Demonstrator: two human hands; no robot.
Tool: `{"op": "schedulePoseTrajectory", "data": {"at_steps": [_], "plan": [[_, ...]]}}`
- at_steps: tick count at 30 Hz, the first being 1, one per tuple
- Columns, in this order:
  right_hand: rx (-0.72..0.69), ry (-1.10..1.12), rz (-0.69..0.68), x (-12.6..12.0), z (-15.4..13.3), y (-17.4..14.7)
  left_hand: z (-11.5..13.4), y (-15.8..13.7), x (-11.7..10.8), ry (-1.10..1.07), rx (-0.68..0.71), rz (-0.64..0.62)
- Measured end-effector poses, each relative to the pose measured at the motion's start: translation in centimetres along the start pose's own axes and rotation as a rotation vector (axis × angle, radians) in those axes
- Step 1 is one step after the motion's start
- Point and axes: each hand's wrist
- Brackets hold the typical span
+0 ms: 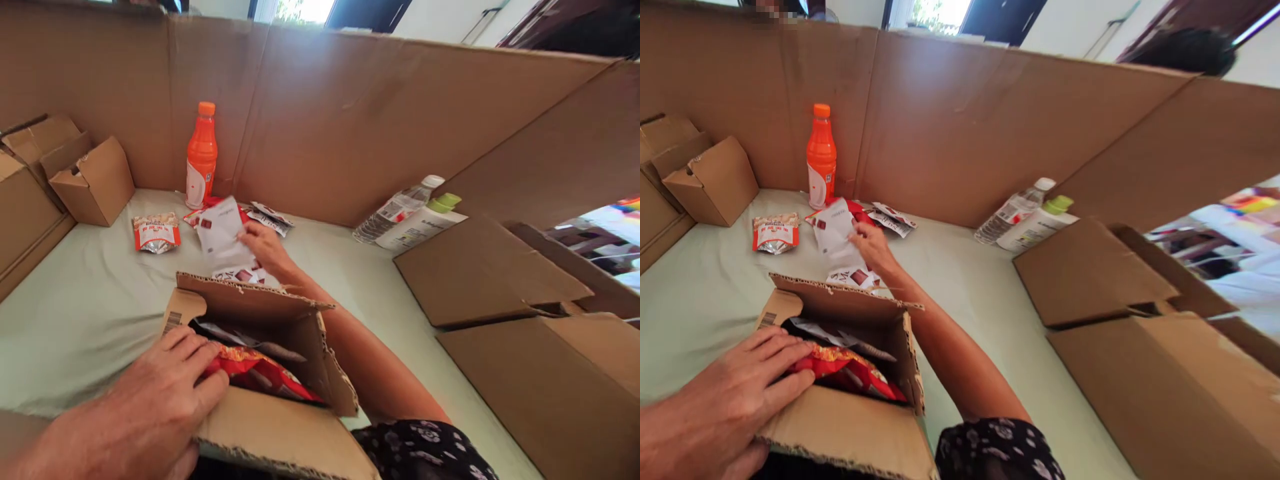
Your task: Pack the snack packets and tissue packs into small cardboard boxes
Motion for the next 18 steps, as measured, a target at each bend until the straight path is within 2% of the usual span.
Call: {"op": "schedulePoseTrajectory", "data": {"at_steps": [2,4,6,8,9,10,12,15,18], "plan": [[-0.228,0.060,0.143,-3.2,-1.7,-1.4,0.4,0.0,-0.8,-0.035,-0.026,-0.008],[-0.557,0.096,0.375,-6.5,-3.5,-3.5,0.4,-0.2,-0.7,-0.043,-0.026,-0.013],[-0.810,0.120,0.619,-9.4,-4.8,-6.3,0.3,-0.5,-0.3,-0.037,-0.037,-0.043],[-0.947,0.136,0.796,-11.3,-5.4,-9.5,0.2,-0.7,0.0,-0.032,-0.047,-0.065],[-0.971,0.131,0.839,-11.7,-5.5,-11.1,0.2,-0.8,0.1,-0.030,-0.050,-0.064],[-0.966,0.111,0.845,-11.9,-5.4,-12.6,0.2,-0.8,0.0,-0.029,-0.049,-0.057],[-0.917,0.030,0.758,-11.7,-4.9,-15.0,0.2,-0.7,-0.4,-0.024,-0.040,-0.046],[-0.894,-0.138,0.525,-11.1,-4.4,-17.1,0.1,0.1,-1.1,0.005,-0.027,-0.114],[-0.936,-0.313,0.288,-11.0,-4.5,-17.5,0.2,1.1,-1.6,0.042,-0.024,-0.173]]}}
Point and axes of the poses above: each hand's wrist, its own y-axis towards the middle knuckle, its own x-axis out of the palm, z = x × y, and after that the axes turned 13 degrees about z, right-handed
